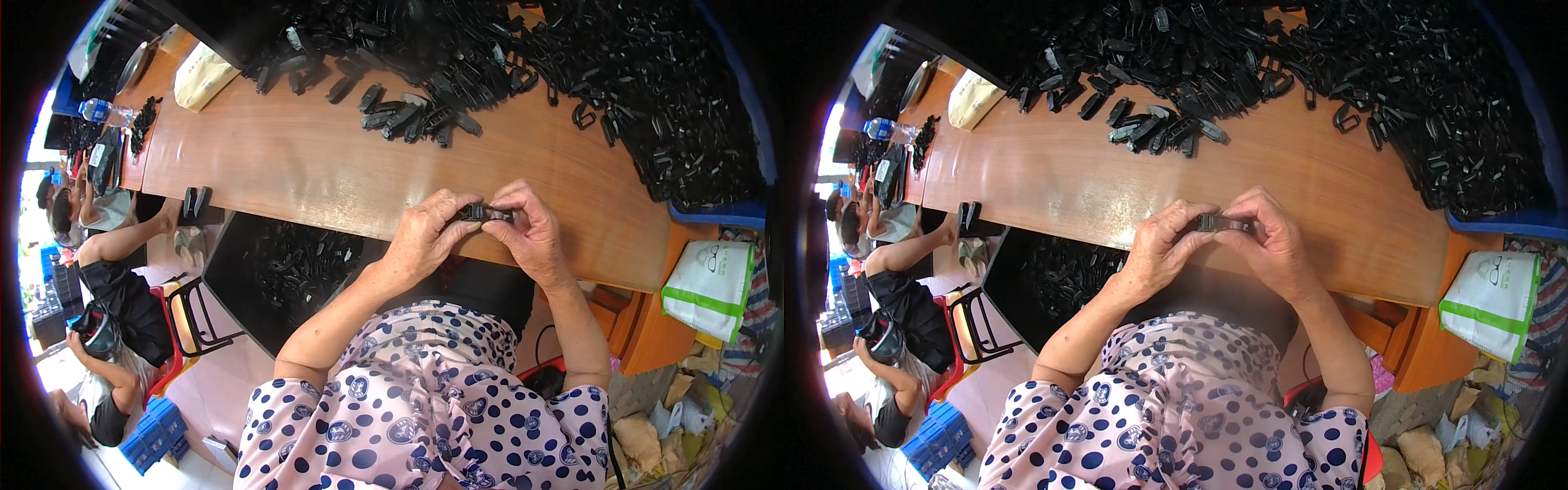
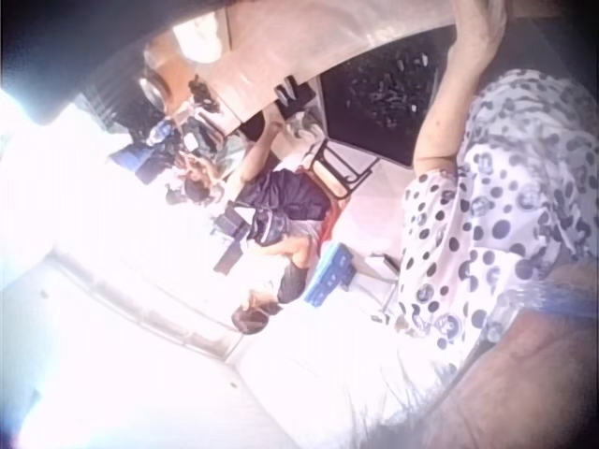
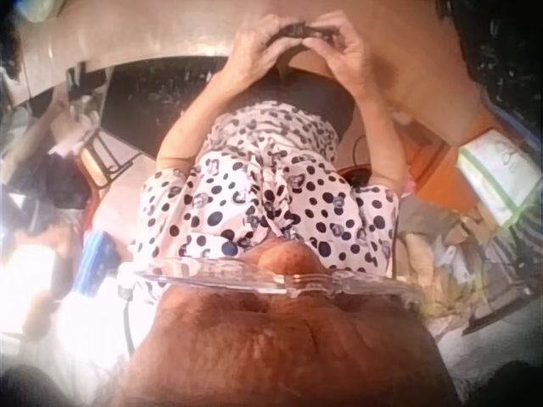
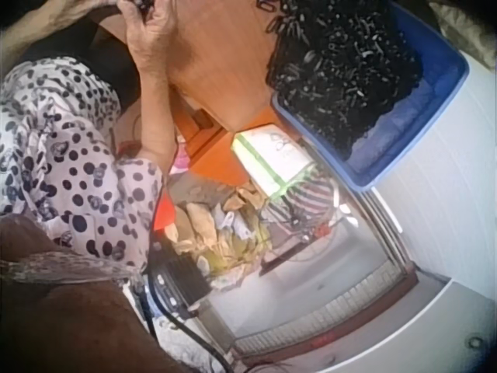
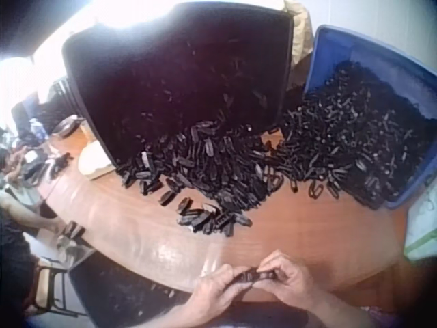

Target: The person assembles small plastic components by fitting and snapping the pieces together by hand.

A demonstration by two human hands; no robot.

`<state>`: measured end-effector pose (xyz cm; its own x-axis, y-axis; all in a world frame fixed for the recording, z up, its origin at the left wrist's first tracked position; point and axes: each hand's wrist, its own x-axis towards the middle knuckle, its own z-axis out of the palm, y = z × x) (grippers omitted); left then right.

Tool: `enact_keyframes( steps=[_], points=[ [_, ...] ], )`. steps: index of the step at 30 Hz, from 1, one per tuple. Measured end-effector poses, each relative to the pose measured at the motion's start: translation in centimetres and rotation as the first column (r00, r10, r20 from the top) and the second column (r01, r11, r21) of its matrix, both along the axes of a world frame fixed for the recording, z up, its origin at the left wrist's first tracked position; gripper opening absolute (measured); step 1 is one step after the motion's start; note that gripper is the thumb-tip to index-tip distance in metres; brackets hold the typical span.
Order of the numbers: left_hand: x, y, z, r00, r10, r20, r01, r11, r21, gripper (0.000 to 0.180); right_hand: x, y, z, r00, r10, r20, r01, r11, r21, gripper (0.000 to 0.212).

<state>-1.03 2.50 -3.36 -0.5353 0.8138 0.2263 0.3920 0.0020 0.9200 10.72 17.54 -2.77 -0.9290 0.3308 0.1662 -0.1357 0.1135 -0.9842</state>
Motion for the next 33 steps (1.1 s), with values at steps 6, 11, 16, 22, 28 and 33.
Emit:
enact_keyframes(
  steps=[6, 11, 16, 22, 28, 33],
  points=[
    [0.0, -0.1, 0.4, 0.998, -0.051, 0.031, 0.052, 0.997, -0.053, 0.03, 0.3, 0.0, 0.1, 0.999, -0.003, 0.036, 0.0, 0.995, 0.097, 0.018],
    [0.1, -0.3, 0.4, 0.997, -0.074, 0.0, 0.074, 0.993, -0.088, 0.03, 0.7, -0.8, 1.2, 0.986, 0.026, 0.163, 0.005, 0.982, -0.187, 0.012],
    [0.5, -0.8, 1.2, 0.991, -0.118, -0.057, 0.114, 0.99, -0.079, 0.034, 1.2, 0.0, 1.6, 0.959, 0.145, 0.243, 0.003, 0.854, -0.521, 0.013],
    [0.4, -1.4, 1.3, 0.976, -0.207, -0.063, 0.199, 0.974, -0.111, 0.037, 1.5, 0.1, 1.9, 0.945, 0.166, 0.28, -0.018, 0.885, -0.464, 0.018],
    [0.9, -1.8, 1.1, 0.981, -0.186, -0.062, 0.182, 0.981, -0.071, 0.035, 1.9, 0.0, 2.8, 0.875, 0.267, 0.403, 0.011, 0.821, -0.57, 0.017],
    [1.0, -2.0, 1.2, 0.978, -0.192, -0.077, 0.187, 0.98, -0.07, 0.034, 2.2, -0.4, 2.9, 0.872, 0.276, 0.404, 0.051, 0.77, -0.636, 0.013]
  ],
)
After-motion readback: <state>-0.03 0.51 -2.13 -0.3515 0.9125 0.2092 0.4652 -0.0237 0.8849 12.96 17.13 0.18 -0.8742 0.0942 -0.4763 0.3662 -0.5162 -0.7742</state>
